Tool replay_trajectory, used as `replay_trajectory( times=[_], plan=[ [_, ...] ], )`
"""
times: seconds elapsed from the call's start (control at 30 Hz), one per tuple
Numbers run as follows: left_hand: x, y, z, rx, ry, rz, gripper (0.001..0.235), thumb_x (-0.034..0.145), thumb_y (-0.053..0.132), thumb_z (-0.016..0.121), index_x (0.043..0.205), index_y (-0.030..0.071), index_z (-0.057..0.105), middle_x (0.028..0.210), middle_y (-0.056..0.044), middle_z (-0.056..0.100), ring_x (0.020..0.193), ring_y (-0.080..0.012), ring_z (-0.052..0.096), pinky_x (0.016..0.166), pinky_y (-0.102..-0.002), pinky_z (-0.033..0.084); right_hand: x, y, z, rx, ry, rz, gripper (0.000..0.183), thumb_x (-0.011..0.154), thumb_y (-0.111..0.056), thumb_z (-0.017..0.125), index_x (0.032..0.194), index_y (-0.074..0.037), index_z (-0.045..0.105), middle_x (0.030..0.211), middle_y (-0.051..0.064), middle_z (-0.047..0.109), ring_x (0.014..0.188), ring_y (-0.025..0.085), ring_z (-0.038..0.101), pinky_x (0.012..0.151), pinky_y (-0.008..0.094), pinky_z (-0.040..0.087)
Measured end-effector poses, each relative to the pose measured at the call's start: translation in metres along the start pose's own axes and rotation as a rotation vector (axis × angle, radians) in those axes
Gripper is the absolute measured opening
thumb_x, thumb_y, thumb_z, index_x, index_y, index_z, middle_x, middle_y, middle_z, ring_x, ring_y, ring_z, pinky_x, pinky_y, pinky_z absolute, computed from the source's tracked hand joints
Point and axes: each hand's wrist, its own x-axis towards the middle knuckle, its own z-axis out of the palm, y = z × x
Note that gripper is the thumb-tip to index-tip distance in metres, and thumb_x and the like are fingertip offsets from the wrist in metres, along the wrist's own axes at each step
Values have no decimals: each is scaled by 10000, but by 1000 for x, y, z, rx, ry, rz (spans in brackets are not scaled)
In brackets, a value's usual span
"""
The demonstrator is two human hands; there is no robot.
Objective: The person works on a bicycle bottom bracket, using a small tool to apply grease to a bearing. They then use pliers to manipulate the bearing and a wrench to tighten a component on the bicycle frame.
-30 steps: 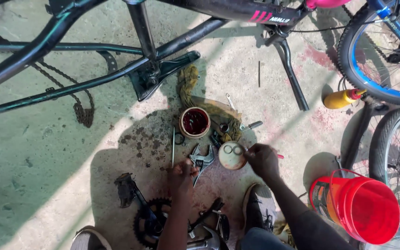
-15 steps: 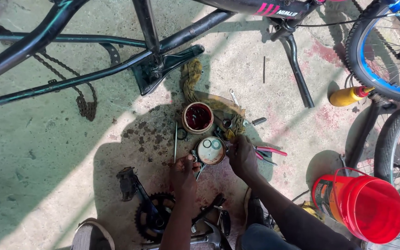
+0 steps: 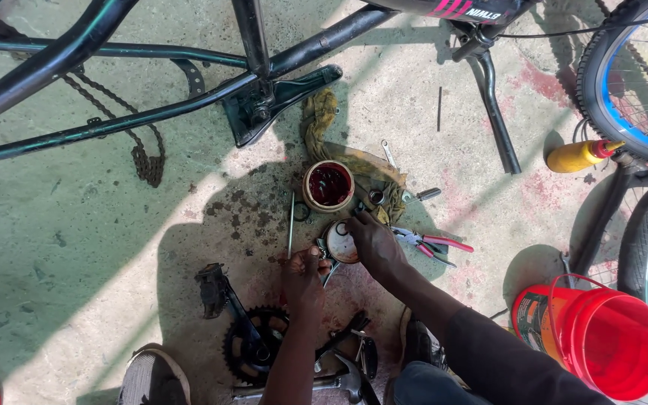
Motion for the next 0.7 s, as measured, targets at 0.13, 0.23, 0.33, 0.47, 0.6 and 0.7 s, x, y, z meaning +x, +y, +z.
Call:
replay_trajectory(
  times=[0.13, 0.23, 0.33, 0.47, 0.6, 0.7],
  plan=[
    [0, -3, 2, -9, 18, -9, 213, 1014, 180, 684, 988, -29, 712, 748, -194, 737, 654, -230, 749, 626, -313, 647, 4, 18, 21, -247, -47, -90, 86, 1002, -98, 570, 1053, -95, 639, 989, 197, 634, 851, 496, 644, 636, 524, 579],
    [2, -8, -1, -23, 11, -3, 207, 1026, 169, 667, 991, -30, 713, 754, -199, 733, 672, -245, 755, 618, -329, 653, 4, 11, 18, -299, -65, -108, 73, 999, -84, 583, 1032, -97, 647, 952, 171, 642, 842, 462, 647, 626, 499, 584],
    [6, -14, -3, -25, 5, -3, 209, 1041, 168, 642, 1006, -26, 711, 760, -189, 729, 662, -234, 746, 620, -336, 658, -1, 30, 32, -300, -83, -128, 73, 990, -145, 573, 991, -114, 640, 908, 139, 623, 830, 436, 633, 577, 485, 564],
    [3, -7, -4, 3, 1, -16, 217, 1040, 179, 644, 1002, -23, 712, 755, -174, 733, 639, -206, 733, 625, -312, 651, -1, 29, 34, -249, -108, -172, 119, 984, -154, 583, 962, -101, 687, 885, 141, 621, 795, 410, 625, 553, 443, 561],
    [-4, 4, 1, 13, 0, -17, 220, 1038, 183, 649, 990, -22, 714, 746, -174, 734, 630, -201, 726, 615, -313, 640, -1, 34, 35, -377, -70, -176, 99, 948, -130, 615, 950, -88, 705, 887, 119, 633, 805, 383, 642, 541, 419, 559],
    [-3, 1, 2, -2, 27, -27, 229, 1019, 187, 675, 992, -38, 708, 752, -183, 738, 663, -214, 745, 639, -300, 643, -5, 35, 32, -167, -46, -158, 178, 995, -205, 543, 972, -74, 661, 917, 160, 576, 827, 452, 582, 528, 471, 544]
  ],
)
